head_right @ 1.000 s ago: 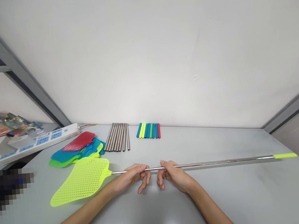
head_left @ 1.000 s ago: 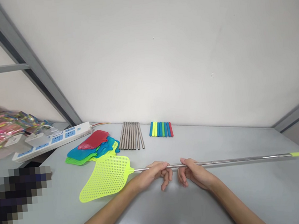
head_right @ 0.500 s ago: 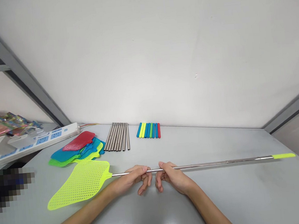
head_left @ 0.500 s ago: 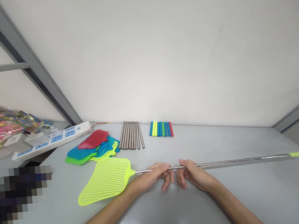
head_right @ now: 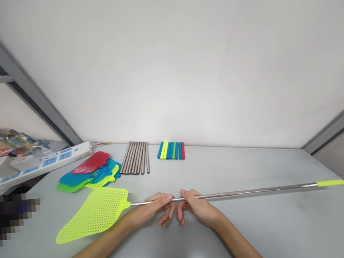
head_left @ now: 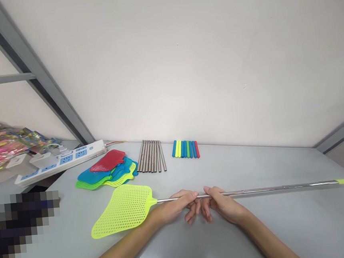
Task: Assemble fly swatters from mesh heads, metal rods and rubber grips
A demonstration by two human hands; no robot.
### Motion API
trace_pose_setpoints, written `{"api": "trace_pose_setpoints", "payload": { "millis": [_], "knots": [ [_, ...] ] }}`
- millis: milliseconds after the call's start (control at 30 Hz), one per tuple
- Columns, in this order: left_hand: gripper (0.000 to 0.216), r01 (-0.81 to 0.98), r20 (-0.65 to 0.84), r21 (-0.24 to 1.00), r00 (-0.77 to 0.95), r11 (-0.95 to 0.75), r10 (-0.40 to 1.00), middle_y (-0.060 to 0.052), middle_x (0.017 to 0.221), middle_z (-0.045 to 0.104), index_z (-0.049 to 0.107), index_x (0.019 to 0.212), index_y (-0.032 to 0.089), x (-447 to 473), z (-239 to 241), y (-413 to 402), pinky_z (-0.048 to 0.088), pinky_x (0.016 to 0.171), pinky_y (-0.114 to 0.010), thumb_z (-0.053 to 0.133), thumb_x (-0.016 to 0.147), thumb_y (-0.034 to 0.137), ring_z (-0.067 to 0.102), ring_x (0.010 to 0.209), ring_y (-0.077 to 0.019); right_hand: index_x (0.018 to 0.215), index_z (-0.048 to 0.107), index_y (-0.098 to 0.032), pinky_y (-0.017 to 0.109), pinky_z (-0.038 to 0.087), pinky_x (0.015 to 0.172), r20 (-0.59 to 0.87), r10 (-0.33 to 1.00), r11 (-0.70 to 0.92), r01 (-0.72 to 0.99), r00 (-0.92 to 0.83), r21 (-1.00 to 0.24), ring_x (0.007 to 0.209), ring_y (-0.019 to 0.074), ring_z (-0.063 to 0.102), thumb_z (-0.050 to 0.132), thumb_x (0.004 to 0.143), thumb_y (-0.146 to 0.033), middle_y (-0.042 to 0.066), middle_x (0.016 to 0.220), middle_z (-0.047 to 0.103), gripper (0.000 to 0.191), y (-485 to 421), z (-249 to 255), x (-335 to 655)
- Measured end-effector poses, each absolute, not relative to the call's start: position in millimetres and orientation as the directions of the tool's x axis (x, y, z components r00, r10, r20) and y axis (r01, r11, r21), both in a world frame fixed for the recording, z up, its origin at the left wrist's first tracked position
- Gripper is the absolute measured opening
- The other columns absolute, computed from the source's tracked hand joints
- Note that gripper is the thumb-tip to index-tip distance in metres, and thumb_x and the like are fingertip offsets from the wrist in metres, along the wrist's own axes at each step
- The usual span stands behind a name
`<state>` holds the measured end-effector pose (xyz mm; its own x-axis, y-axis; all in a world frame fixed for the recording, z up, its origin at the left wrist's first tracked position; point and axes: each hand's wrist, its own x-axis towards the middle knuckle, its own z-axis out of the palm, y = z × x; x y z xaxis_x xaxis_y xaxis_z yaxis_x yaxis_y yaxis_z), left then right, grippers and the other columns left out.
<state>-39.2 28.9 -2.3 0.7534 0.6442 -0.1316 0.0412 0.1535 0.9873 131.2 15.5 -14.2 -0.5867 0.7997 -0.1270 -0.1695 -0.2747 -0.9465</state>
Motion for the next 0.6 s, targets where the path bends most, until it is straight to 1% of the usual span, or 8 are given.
{"api": "trace_pose_setpoints", "payload": {
  "millis": [167, 400, 600],
  "knots": [
    [0.046, 0.042, -0.13, 0.987, 0.772, 0.153, 0.622, 0.004, 0.04, 0.042, 0.05, 0.053, 0.015, -38.7, -4.0, 29.3, 0.037, 0.055, -0.023, 0.026, 0.084, 0.039, 0.045, 0.044, -0.01, 0.048, 0.058, -0.013, 0.029, 0.038, 0.058, -0.117, 0.797, -0.259, -0.16, -0.592, -0.953, 0.044, 0.0132, 0.05, 0.025, 0.082, -0.047, 0.003, 0.043, 0.051, 0.059, 14.5, -17.1, 127.9],
    [0.048, 0.035, -0.107, 0.991, 0.772, 0.126, 0.627, 0.003, 0.041, 0.042, 0.057, 0.06, 0.014, -39.2, -5.4, 25.9, 0.039, 0.057, -0.023, 0.024, 0.085, 0.038, 0.048, 0.046, -0.0108, 0.048, 0.058, -0.012, 0.031, 0.04, 0.062, -0.103, 0.795, -0.233, -0.145, -0.598, -0.962, 0.046, 0.0145, 0.052, 0.024, 0.083, -0.044, 0.003, 0.043, 0.051, 0.058, 12.7, -17.4, 124.5],
    [0.048, 0.021, -0.105, 0.991, 0.753, 0.135, 0.65, 0.003, 0.04, 0.041, 0.056, 0.057, 0.015, -37.9, -4.7, 25.9, 0.039, 0.058, -0.024, 0.025, 0.085, 0.039, 0.047, 0.045, -0.0111, 0.049, 0.058, -0.012, 0.031, 0.04, 0.062, -0.114, 0.794, -0.243, -0.139, -0.597, -0.96, 0.045, 0.0137, 0.052, 0.024, 0.084, -0.043, 0.003, 0.045, 0.053, 0.058, 14.2, -18.1, 126.4]
  ]
}}
